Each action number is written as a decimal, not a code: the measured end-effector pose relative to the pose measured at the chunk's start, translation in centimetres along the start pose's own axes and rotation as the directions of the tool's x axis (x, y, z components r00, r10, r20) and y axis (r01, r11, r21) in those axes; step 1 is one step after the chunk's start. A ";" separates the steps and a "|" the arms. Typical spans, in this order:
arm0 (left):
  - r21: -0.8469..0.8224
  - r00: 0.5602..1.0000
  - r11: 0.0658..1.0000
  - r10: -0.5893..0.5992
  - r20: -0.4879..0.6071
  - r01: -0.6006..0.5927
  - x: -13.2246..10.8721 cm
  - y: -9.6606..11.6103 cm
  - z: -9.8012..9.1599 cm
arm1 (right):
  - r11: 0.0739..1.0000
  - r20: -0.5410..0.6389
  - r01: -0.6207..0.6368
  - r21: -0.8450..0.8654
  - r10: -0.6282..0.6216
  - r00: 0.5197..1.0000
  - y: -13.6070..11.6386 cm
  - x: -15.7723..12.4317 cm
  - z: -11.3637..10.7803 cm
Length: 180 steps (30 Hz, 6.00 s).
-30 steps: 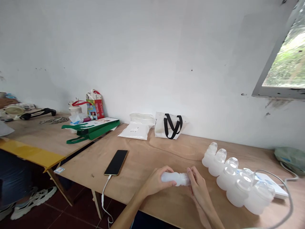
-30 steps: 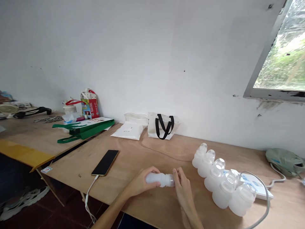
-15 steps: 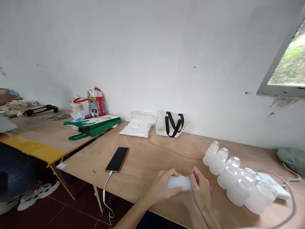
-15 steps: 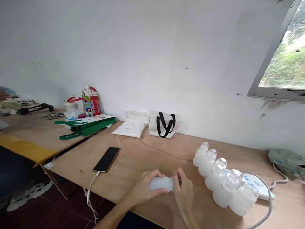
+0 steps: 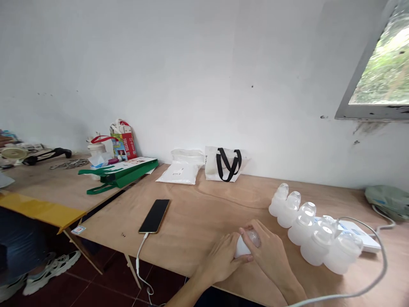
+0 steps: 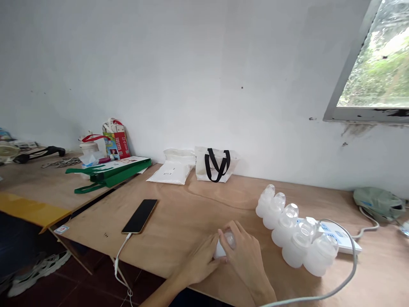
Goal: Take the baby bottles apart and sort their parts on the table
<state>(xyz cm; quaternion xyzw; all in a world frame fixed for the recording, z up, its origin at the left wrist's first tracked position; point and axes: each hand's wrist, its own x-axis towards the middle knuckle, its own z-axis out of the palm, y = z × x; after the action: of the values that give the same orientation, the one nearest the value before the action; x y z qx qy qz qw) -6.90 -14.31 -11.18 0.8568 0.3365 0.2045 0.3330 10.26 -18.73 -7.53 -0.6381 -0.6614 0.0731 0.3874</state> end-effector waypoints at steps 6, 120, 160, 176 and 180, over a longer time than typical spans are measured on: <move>0.124 0.999 0.992 0.035 0.003 -0.035 -0.2 0.0 0.4 | 0.999 0.127 -0.017 -0.050 0.023 0.992 0.6 0.5 -2.0; 0.207 0.952 0.977 0.017 -0.307 0.049 12.9 -11.8 -3.0 | 0.887 0.268 0.233 -0.400 -0.130 0.955 8.2 9.8 9.9; 0.198 0.957 0.979 0.017 -0.290 0.042 11.9 -10.2 -3.7 | 0.731 0.021 -0.026 -0.681 0.054 0.998 10.1 17.1 -1.5; -0.043 0.945 0.997 0.045 -0.323 -0.062 11.9 -11.1 -3.5 | 0.915 0.146 0.289 -0.281 -0.257 0.955 7.0 11.1 8.8; -0.167 0.949 0.984 0.013 -0.314 -0.068 13.2 -12.4 -3.8 | 0.902 0.106 0.304 -0.306 -0.286 0.952 8.0 11.2 9.6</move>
<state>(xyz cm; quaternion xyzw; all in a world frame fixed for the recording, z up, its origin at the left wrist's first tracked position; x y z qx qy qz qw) -5.46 3.56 -15.61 0.7879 0.3477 0.3726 0.3456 12.07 -3.41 -14.15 -0.5824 -0.7643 -0.0756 0.2664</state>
